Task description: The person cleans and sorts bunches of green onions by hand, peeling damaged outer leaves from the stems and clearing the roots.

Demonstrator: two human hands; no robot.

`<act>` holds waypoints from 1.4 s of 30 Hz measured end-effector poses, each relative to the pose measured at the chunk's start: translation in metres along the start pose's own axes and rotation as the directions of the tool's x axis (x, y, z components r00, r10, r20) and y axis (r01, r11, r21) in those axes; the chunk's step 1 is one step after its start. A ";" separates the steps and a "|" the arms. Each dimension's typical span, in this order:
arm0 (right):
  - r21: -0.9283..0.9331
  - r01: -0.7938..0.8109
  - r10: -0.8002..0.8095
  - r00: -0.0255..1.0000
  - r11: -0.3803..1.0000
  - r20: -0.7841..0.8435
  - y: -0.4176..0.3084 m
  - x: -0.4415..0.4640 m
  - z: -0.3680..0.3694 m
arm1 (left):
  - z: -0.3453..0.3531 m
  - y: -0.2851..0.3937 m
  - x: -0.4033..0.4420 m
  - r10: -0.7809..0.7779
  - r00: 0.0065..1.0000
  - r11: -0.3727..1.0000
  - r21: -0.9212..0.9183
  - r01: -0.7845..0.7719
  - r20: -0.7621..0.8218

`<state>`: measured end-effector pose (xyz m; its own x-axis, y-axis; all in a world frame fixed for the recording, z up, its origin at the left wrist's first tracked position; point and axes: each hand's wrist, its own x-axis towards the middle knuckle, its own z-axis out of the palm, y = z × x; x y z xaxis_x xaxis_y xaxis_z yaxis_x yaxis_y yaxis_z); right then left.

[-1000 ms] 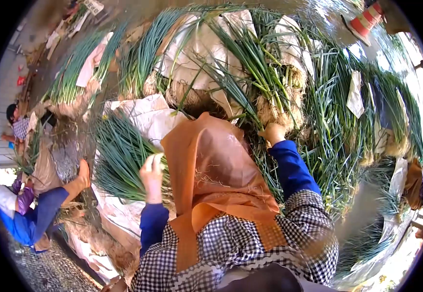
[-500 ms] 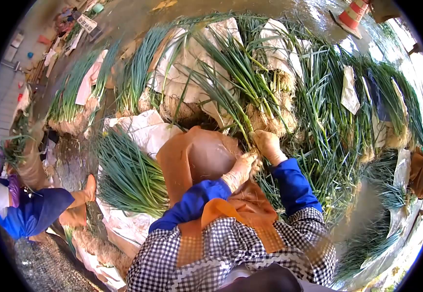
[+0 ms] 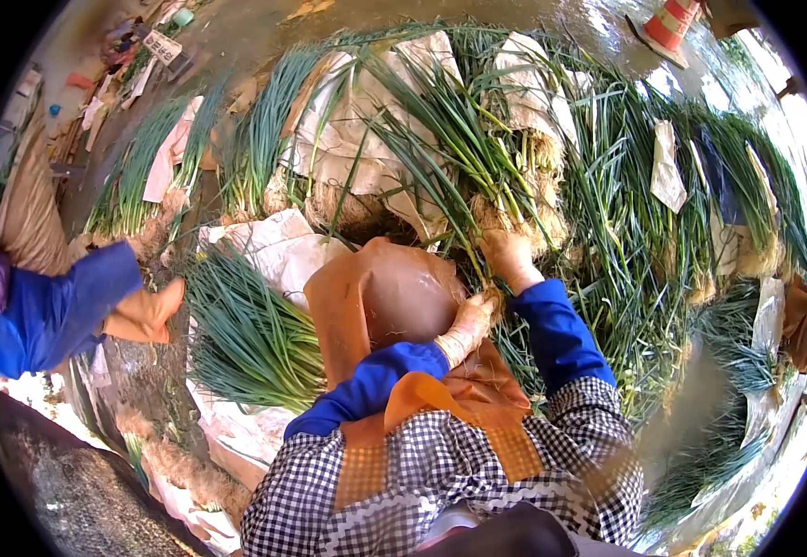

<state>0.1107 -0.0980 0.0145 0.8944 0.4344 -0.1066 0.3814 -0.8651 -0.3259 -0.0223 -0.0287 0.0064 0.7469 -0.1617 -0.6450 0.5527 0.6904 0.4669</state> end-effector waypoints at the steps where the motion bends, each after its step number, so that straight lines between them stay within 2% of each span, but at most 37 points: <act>1: 0.092 0.007 -0.004 0.999 0.996 -0.034 -0.004 -0.008 -0.006 | -0.002 -0.002 0.005 0.021 0.999 1.000 -0.016 -0.022 -0.036; 2: 0.183 0.013 -0.002 0.998 0.983 -0.062 -0.009 -0.023 -0.012 | -0.008 -0.002 0.011 0.022 0.999 0.999 -0.025 -0.023 -0.035; 3: 0.494 0.038 -0.034 0.999 0.868 -0.017 -0.006 -0.038 -0.010 | -0.015 0.000 0.019 0.047 0.998 0.998 -0.048 -0.048 -0.031; 4: 0.819 -0.092 -0.070 0.985 0.567 0.159 -0.013 -0.063 -0.035 | -0.029 -0.005 0.029 0.069 0.997 0.995 -0.071 -0.071 -0.030; 5: 0.717 0.228 -0.291 0.956 0.659 -0.036 0.006 -0.085 -0.038 | -0.040 -0.013 0.038 0.149 0.986 0.984 -0.105 -0.141 0.069; 6: 0.537 0.526 -0.487 0.843 0.660 -0.228 0.025 -0.107 -0.042 | -0.051 -0.020 0.047 0.227 0.959 0.967 -0.153 -0.202 0.169; 7: 0.853 -0.302 0.021 0.946 0.426 0.324 0.030 -0.141 -0.062 | -0.061 -0.028 0.056 0.301 0.916 0.945 -0.212 -0.250 0.264; 8: 0.853 -0.333 0.118 0.943 0.402 0.312 0.043 -0.161 -0.075 | -0.051 -0.004 0.032 0.103 0.943 0.969 -0.246 -0.023 0.316; 9: 0.736 -0.590 0.218 0.807 0.333 0.549 0.079 -0.176 -0.066 | -0.037 0.001 0.026 0.101 0.941 0.969 -0.245 -0.020 0.324; 10: 0.494 -0.620 0.313 0.760 0.609 0.569 0.119 -0.192 -0.035 | -0.024 0.001 0.022 0.048 0.987 0.954 -0.301 0.000 0.155; 11: 0.069 -0.400 0.322 0.818 0.914 0.476 0.125 -0.193 -0.019 | -0.013 0.000 0.017 -0.023 1.000 0.935 -0.353 0.016 -0.016; 12: -0.410 -0.094 0.270 0.877 0.907 0.396 0.132 -0.186 -0.007 | -0.018 0.008 0.004 -0.005 0.972 0.996 -0.082 0.025 0.234; 13: 0.090 -0.229 0.196 0.940 0.969 0.280 0.130 -0.160 0.012 | -0.016 0.012 0.000 -0.026 0.954 0.995 -0.085 0.054 0.298; 14: 0.579 -0.238 0.188 0.971 0.780 0.146 0.110 -0.130 0.027 | -0.014 0.011 -0.008 -0.054 0.935 0.992 -0.092 0.092 0.350; 15: 0.725 -0.463 0.231 0.886 0.510 0.403 0.058 -0.102 -0.012 | -0.006 0.013 -0.018 -0.111 0.964 0.988 -0.082 0.134 0.241; 16: 0.871 -0.331 0.116 0.944 0.363 0.310 0.026 -0.080 -0.019 | -0.003 0.018 -0.026 -0.066 0.929 0.989 -0.101 0.110 0.363; 18: 0.875 -0.270 -0.021 0.952 0.402 0.304 0.009 -0.038 0.005 | -0.007 0.019 -0.027 -0.120 0.883 0.975 -0.115 0.191 0.454; 19: 0.919 -0.170 -0.045 0.979 0.356 0.198 0.006 -0.024 0.021 | -0.008 0.020 -0.029 -0.165 0.880 0.965 -0.111 0.238 0.445; 20: 0.925 -0.150 0.012 0.988 0.349 0.155 0.004 -0.015 0.039 | -0.015 0.016 -0.026 -0.190 0.881 0.953 -0.135 0.272 0.433; 21: 0.930 -0.128 0.069 0.991 0.345 0.111 -0.005 -0.008 0.047 | -0.011 0.020 -0.029 -0.162 0.941 0.969 -0.135 0.209 0.297; 22: 0.906 -0.198 0.206 0.970 0.374 0.127 -0.010 -0.005 0.053 | -0.007 0.022 -0.032 -0.132 0.979 0.980 -0.125 0.152 0.155; 23: 0.520 -0.119 0.208 0.971 0.846 -0.115 -0.014 -0.010 0.044 | 0.000 0.028 -0.033 -0.126 0.991 0.979 -0.152 0.133 0.054; 24: 0.255 -0.152 0.198 0.966 0.955 -0.166 -0.027 -0.019 0.023 | -0.010 0.015 -0.018 -0.061 0.998 0.998 -0.018 0.062 0.014; 26: 0.053 -0.152 0.156 0.985 0.987 -0.068 -0.024 -0.025 0.022 | -0.018 0.007 -0.012 -0.131 0.991 0.991 -0.009 0.131 -0.029; 28: 0.128 0.019 0.013 0.969 0.992 -0.246 -0.007 -0.047 0.040 | -0.020 0.007 -0.006 -0.163 0.986 0.986 -0.029 0.162 -0.036; 29: 0.371 -0.002 0.100 0.965 0.929 -0.244 -0.010 -0.064 0.030 | -0.022 0.009 -0.006 -0.138 0.990 0.982 -0.127 0.139 0.014; 30: 0.847 -0.304 0.301 0.936 0.435 0.182 -0.027 -0.088 -0.005 | -0.023 0.012 -0.004 -0.105 0.993 0.967 -0.226 0.116 0.060; 31: 0.855 -0.422 0.379 0.875 0.300 0.299 -0.026 -0.109 -0.026 | -0.018 0.018 -0.008 -0.084 0.996 0.965 -0.251 0.080 -0.005; 32: 0.843 -0.319 0.326 0.927 0.432 0.184 -0.004 -0.135 -0.032 | -0.024 0.021 -0.004 -0.103 0.994 0.954 -0.278 0.112 0.046; 34: 0.851 -0.348 0.396 0.899 0.392 0.185 0.044 -0.179 -0.053 | -0.027 0.019 -0.002 -0.065 0.990 0.942 -0.319 0.103 0.127; 36: 0.766 -0.587 0.382 0.792 0.264 0.475 0.115 -0.216 -0.037 | -0.027 0.020 -0.002 -0.053 0.987 0.952 -0.289 0.095 0.149; 37: 0.764 -0.590 0.393 0.788 0.261 0.474 0.118 -0.217 -0.032 | -0.026 0.019 -0.003 -0.037 0.985 0.961 -0.266 0.082 0.170; 38: 0.351 -0.585 0.463 0.804 0.732 0.374 0.119 -0.214 -0.029 | -0.024 0.020 -0.003 -0.021 0.983 0.971 -0.231 0.063 0.182; 39: -0.234 -0.409 0.461 0.850 0.882 0.253 0.121 -0.201 -0.026 | -0.023 0.021 -0.004 -0.037 0.986 0.967 -0.241 0.077 0.164; 40: -0.005 -0.340 0.339 0.937 0.940 0.078 0.108 -0.173 -0.019 | -0.020 0.023 -0.007 -0.051 0.988 0.963 -0.256 0.087 0.145; 41: 0.020 -0.269 0.268 0.963 0.963 0.044 0.089 -0.140 -0.024 | -0.021 0.023 -0.008 -0.072 0.987 0.964 -0.244 0.107 0.146; 42: -0.013 -0.084 0.082 0.990 0.996 -0.111 0.083 -0.106 -0.015 | -0.019 0.030 -0.011 -0.066 0.980 0.963 -0.244 0.113 0.190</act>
<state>0.0510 -0.2194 0.0128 0.9431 0.3312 -0.0284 0.3076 -0.9020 -0.3031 -0.0213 0.0073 0.0159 0.7652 -0.3380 -0.5480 0.5260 0.8190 0.2292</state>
